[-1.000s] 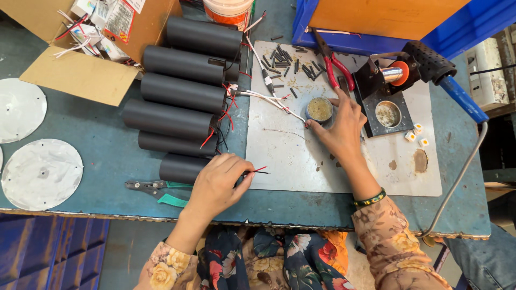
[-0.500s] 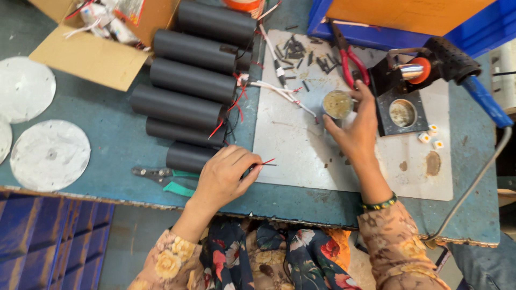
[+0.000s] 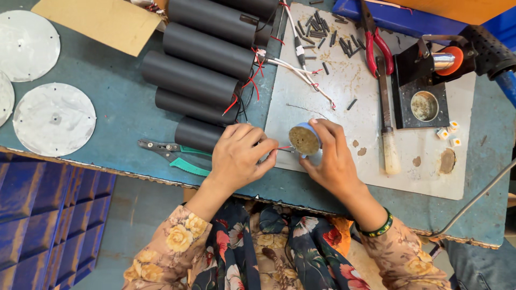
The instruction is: The person strips and twists wires, then solders them to a white connector attached to a black cylindrical component. The finished unit is placed on the floor with other completed units.
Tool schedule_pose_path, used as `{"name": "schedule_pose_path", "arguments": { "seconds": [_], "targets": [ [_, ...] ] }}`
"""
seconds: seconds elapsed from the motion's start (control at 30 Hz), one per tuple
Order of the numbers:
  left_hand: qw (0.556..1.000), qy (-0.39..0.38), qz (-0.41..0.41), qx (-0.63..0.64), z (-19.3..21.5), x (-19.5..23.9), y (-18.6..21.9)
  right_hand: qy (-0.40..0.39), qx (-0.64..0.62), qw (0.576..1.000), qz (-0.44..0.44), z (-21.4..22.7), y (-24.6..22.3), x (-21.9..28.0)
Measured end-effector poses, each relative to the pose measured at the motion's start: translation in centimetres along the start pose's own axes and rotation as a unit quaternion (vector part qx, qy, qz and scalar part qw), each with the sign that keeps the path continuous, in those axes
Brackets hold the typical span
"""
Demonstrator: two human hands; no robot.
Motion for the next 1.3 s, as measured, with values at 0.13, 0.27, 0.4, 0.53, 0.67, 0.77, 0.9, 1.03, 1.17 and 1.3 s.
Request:
{"name": "schedule_pose_path", "arguments": {
  "seconds": [0.13,0.27,0.4,0.53,0.67,0.77,0.9,1.03,1.17,1.3],
  "targets": [
    [0.999,0.009,-0.008,-0.03,-0.3,0.3,-0.1,-0.005,0.002,1.0,0.008,-0.2,-0.6,0.4],
    [0.999,0.017,-0.005,-0.043,-0.6,0.4,-0.1,-0.021,0.005,1.0,0.008,-0.5,-0.9,0.5],
    [0.999,0.022,-0.004,-0.047,-0.7,0.4,-0.2,-0.023,-0.003,1.0,0.009,-0.6,-1.0,0.3],
    [0.998,0.019,-0.005,-0.052,-0.7,0.4,-0.2,-0.025,-0.003,1.0,0.008,-0.6,-1.1,0.4],
    [0.999,0.015,-0.003,-0.052,-0.8,0.4,-0.2,-0.029,0.0,1.0,0.006,-0.6,-1.2,0.3],
    [0.998,0.012,-0.002,-0.054,-0.8,0.3,-0.3,-0.033,-0.001,0.999,0.008,-0.7,-1.3,0.3],
    [0.999,0.01,-0.004,-0.053,-0.8,0.3,-0.3,-0.032,-0.005,0.999,0.016,-0.7,-1.5,0.2],
    [0.999,0.008,-0.003,-0.052,-0.8,0.3,-0.3,-0.032,-0.003,0.999,0.012,-0.8,-1.5,0.1],
    [0.999,0.007,-0.003,-0.05,-0.8,0.3,-0.3,-0.032,-0.009,0.999,0.013,-0.7,-1.6,-0.1],
    [0.999,0.01,-0.007,-0.049,-0.8,0.4,-0.3,-0.033,-0.007,0.999,0.018,-0.7,-1.7,0.0]
  ]
}}
Point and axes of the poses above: each hand's wrist, its own x-axis away from the middle knuckle, its own z-axis out of the back of the hand, y = z × x, the point moved 6 cm from there along -x, towards the middle knuckle, and after that the axes turned 12 degrees about x, right-handed, at the moved point
